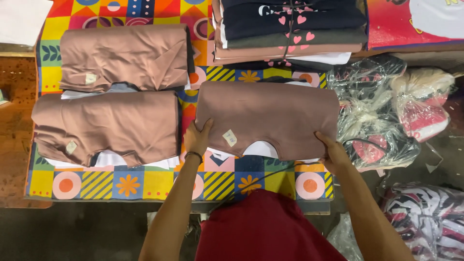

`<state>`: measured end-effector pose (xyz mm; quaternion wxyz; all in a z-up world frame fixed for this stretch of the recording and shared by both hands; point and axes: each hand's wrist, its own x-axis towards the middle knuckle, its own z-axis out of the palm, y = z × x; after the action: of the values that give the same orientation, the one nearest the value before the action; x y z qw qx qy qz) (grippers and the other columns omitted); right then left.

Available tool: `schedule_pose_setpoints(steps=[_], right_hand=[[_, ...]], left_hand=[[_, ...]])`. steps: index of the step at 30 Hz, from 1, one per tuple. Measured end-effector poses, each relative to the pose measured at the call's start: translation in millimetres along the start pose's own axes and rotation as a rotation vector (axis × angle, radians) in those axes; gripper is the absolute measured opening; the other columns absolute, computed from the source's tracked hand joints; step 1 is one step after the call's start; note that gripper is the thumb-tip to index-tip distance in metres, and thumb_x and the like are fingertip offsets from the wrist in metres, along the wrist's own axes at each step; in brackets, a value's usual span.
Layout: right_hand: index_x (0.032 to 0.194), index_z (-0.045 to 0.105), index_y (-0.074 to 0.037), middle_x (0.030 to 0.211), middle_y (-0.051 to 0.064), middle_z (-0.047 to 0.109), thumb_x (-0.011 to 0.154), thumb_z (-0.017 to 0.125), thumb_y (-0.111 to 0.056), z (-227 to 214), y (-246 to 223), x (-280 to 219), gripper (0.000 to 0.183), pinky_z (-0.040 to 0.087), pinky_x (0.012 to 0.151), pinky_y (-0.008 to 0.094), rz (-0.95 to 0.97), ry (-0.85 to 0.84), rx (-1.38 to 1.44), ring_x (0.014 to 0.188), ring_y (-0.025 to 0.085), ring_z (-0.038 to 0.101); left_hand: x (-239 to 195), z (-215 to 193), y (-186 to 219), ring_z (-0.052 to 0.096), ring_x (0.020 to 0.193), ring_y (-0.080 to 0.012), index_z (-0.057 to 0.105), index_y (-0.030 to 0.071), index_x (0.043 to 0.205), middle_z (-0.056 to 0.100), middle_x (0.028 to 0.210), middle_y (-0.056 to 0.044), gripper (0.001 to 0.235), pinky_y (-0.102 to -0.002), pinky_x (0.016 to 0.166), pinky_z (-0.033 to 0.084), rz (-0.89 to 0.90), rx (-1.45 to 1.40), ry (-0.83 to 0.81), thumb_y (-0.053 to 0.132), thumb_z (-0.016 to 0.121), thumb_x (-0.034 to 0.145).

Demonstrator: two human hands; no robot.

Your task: The person folds several t-shirts on a patterned table. They smooth each shirt, fold the sleeves inward, fold the body in half, and stack the folded shirts. The shirts are white and brown with dark collars.

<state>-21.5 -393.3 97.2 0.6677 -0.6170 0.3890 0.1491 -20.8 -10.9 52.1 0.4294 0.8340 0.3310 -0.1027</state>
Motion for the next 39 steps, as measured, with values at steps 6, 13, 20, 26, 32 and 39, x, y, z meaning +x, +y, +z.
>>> schedule_pose_setpoints(steps=[6,13,20,26,32,39], right_hand=[[0.129,0.060,-0.006,0.099,0.012,0.063,0.082,0.088,-0.030,-27,35,-5,0.060,0.051,0.062,0.036,0.049,-0.106,0.169,0.080,0.028,0.069],[0.144,0.052,-0.003,0.120,0.020,0.065,0.086,0.080,-0.019,-37,63,4,0.066,0.053,0.096,0.051,-0.009,-0.184,0.230,0.106,0.037,0.068],[0.140,0.051,0.014,0.131,0.035,0.057,0.078,0.085,-0.039,-14,6,5,0.088,0.046,0.100,0.059,-0.107,-0.087,-0.059,0.120,0.045,0.058],[0.137,0.059,0.006,0.123,0.031,0.064,0.070,0.095,-0.027,-25,29,9,0.082,0.053,0.092,0.055,-0.211,0.041,-0.022,0.111,0.041,0.065],[0.147,0.051,0.000,0.129,0.026,0.058,0.083,0.077,-0.021,-64,37,-51,0.072,0.045,0.096,0.060,-0.086,0.033,0.112,0.113,0.038,0.056],[0.140,0.055,0.010,0.126,0.031,0.066,0.084,0.062,-0.012,-66,8,-61,0.061,0.050,0.095,0.058,0.323,-0.036,-0.204,0.109,0.047,0.063]], left_hand=[[-47,-19,15,0.063,0.117,-0.0470,0.064,0.008,0.119,0.069,0.119,-0.025,0.076,-0.060,0.102,0.049,0.053,-0.059,0.023,0.075,0.063,0.083],[36,28,-20,0.054,0.128,-0.0298,0.053,0.014,0.137,0.055,0.140,-0.013,0.076,-0.041,0.108,0.042,0.834,0.312,0.592,0.040,0.084,0.073],[109,38,124,0.037,0.149,-0.0345,0.028,0.018,0.158,0.043,0.159,-0.014,0.104,-0.050,0.122,0.029,0.828,1.002,-0.400,0.035,0.081,0.070],[148,55,92,0.068,0.118,-0.0218,0.064,0.037,0.126,0.074,0.119,0.006,0.089,-0.050,0.101,0.039,0.849,1.229,-0.373,0.076,0.082,0.048],[0,-61,115,0.068,0.116,-0.0309,0.074,0.023,0.109,0.077,0.112,-0.005,0.056,-0.045,0.095,0.054,0.650,0.770,-0.657,0.054,0.078,0.063],[-58,-31,52,0.061,0.117,-0.0182,0.063,0.022,0.133,0.066,0.130,0.000,0.080,-0.027,0.092,0.046,0.094,0.593,-1.066,0.047,0.076,0.058]])
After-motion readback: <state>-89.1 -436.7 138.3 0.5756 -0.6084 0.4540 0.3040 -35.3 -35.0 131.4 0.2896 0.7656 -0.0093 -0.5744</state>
